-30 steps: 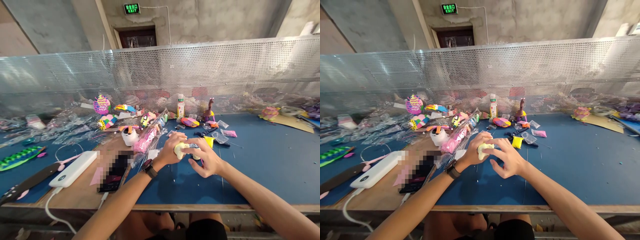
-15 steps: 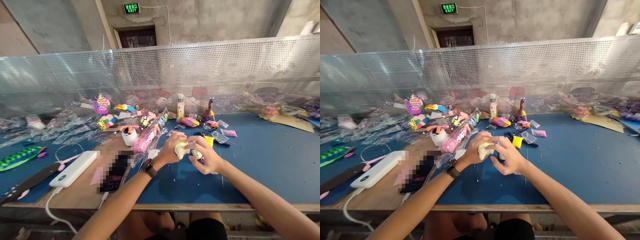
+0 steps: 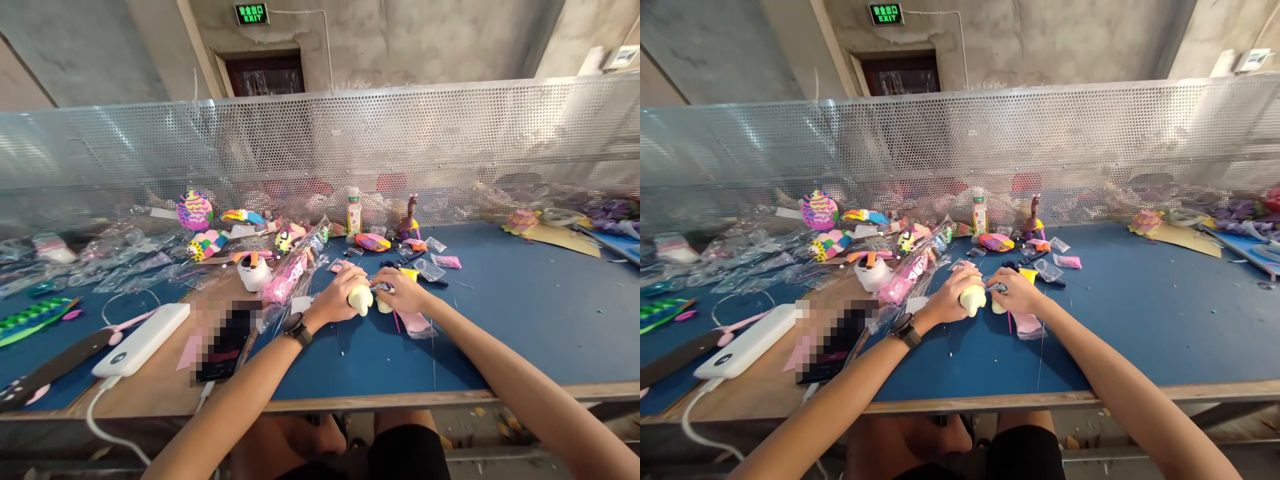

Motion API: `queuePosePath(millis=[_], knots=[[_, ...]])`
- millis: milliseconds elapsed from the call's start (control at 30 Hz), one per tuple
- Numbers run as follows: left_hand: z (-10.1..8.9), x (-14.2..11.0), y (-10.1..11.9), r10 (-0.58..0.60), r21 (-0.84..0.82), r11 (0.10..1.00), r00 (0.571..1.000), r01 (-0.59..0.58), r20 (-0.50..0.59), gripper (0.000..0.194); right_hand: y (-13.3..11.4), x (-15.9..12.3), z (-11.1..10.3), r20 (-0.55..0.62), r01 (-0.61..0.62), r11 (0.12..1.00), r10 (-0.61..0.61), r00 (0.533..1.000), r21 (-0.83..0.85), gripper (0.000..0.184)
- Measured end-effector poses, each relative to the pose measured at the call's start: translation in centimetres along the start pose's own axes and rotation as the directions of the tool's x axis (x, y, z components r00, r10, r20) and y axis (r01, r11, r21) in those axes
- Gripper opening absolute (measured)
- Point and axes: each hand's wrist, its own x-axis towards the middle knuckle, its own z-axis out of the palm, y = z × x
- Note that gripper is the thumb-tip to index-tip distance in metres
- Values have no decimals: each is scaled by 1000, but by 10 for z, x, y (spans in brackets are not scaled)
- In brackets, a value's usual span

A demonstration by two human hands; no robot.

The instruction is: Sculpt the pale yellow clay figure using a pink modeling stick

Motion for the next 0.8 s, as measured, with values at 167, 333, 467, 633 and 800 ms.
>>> queuePosePath(millis=[167,333,467,633,800], knots=[[3,2,5,-19,0,1000,999,19,49,41,-3,0,-1,40,21,1000,-20,999,-24,21],[2,3,7,-19,7,1000,996,18,88,57,-7,0,-4,92,32,999,-30,995,-22,19],[-16,-2,1,-96,2,995,987,97,127,106,-8,1,-7,127,26,1000,-25,992,-7,18],[-46,-9,-16,-179,-30,982,962,189,207,108,-8,3,-10,184,11,999,-19,983,43,21],[-55,-12,-29,-236,1,970,936,244,262,59,-3,4,-14,200,8,999,-14,980,35,27]])
